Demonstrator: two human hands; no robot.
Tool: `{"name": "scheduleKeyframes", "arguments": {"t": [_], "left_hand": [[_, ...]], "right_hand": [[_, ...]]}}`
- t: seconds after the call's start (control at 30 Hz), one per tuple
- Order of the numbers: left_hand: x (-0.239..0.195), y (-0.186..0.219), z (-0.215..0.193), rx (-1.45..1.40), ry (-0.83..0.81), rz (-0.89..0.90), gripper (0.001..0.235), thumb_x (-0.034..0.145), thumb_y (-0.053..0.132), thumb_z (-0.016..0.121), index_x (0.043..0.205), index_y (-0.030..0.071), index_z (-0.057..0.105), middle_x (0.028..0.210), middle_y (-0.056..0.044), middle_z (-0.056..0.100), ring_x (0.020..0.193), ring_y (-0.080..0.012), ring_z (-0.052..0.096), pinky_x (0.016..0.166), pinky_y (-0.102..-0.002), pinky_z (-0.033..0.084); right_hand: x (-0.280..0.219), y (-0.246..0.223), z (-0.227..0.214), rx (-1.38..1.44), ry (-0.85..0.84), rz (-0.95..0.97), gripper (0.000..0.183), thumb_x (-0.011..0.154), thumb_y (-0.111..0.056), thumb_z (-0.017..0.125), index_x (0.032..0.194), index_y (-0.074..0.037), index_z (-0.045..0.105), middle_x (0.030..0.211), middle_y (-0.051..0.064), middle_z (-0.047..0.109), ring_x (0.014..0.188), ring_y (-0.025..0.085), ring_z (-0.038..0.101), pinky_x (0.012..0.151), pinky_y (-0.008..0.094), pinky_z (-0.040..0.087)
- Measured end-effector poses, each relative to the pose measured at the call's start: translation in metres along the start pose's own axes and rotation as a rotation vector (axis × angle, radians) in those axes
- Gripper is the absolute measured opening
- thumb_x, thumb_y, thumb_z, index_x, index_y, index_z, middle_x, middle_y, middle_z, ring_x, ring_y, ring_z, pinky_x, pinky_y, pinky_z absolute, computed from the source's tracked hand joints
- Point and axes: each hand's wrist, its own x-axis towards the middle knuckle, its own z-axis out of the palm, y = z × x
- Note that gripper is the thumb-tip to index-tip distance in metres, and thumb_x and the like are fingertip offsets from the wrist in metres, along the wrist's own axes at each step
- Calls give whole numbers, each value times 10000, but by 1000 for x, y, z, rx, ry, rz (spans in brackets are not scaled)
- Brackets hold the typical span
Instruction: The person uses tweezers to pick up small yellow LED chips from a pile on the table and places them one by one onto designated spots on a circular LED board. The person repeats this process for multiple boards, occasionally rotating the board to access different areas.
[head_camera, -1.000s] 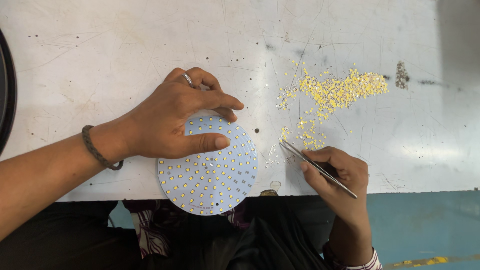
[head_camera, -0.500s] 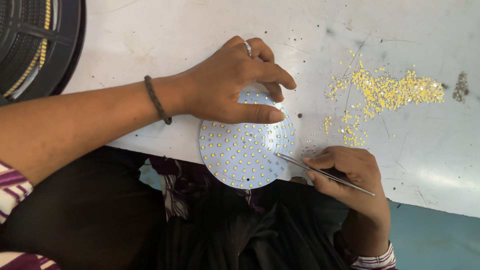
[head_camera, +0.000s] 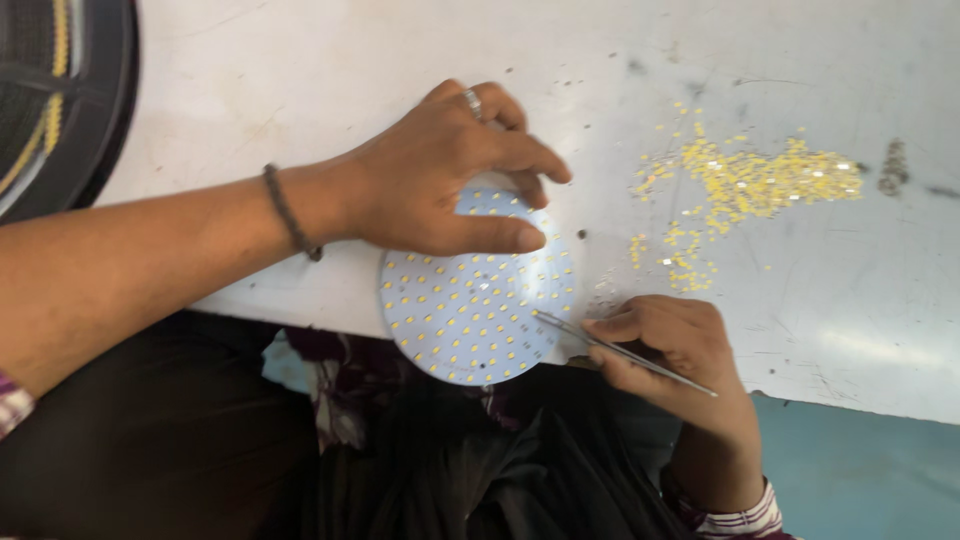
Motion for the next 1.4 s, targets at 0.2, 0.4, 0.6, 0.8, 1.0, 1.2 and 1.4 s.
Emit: {"name": "scheduleKeyframes", "arguments": {"t": [0.2, 0.4, 0.6, 0.8, 1.0, 1.2, 1.4], "left_hand": [[4, 7, -6, -19, -25, -52, 603, 924, 606, 626, 1305, 143, 690, 1071, 67, 798, 1208, -246, 559, 1092, -480, 328], [5, 7, -6, -50, -43, -82, 619, 913, 606, 613, 1304, 131, 686, 1073, 69, 801, 1184, -207, 560, 1078, -450, 328], [5, 8, -6, -50, -53, -87, 636, 924, 610, 595, 1322, 120, 679, 1083, 70, 801, 1198, -193, 557, 1070, -438, 320], [4, 8, -6, -45, -49, -83, 642, 925, 609, 589, 1326, 115, 677, 1082, 65, 801, 1218, -190, 557, 1084, -445, 313], [5, 8, -5, -46, -48, -82, 646, 927, 612, 585, 1328, 114, 677, 1081, 62, 802, 1222, -191, 559, 1092, -448, 315], [5, 8, -5, -37, -54, -83, 643, 924, 618, 587, 1316, 118, 684, 1073, 59, 803, 1211, -202, 562, 1066, -448, 326], [1, 6, -4, -15, -36, -60, 635, 934, 633, 598, 1318, 136, 687, 1084, 57, 797, 1209, -229, 559, 1071, -460, 337]], "right_hand": [[-23, 11, -6, 29, 479, 429, 107, 886, -51, 754, 957, 21, 717, 776, 35, 697, 649, 51, 573, 572, 199, 438], [-41, 17, -6, -33, 527, 417, 130, 873, -43, 771, 957, 41, 720, 775, 35, 690, 647, 27, 537, 587, 182, 413], [-38, 17, -8, -65, 477, 357, 136, 837, -39, 774, 934, 32, 710, 788, 54, 716, 632, 41, 592, 580, 184, 442], [-35, 17, -9, -103, 444, 329, 147, 829, -59, 793, 920, 21, 710, 799, 66, 736, 639, 53, 637, 587, 186, 464], [-36, 17, -11, -105, 465, 349, 139, 834, -64, 784, 925, 23, 724, 778, 66, 732, 616, 53, 627, 563, 189, 450], [-35, 15, -9, -102, 431, 302, 144, 838, -64, 796, 917, 24, 714, 819, 72, 744, 647, 54, 640, 589, 189, 472], [-36, 13, -8, -133, 421, 332, 134, 844, -53, 792, 929, 26, 724, 802, 69, 733, 631, 55, 614, 577, 194, 447]]}}
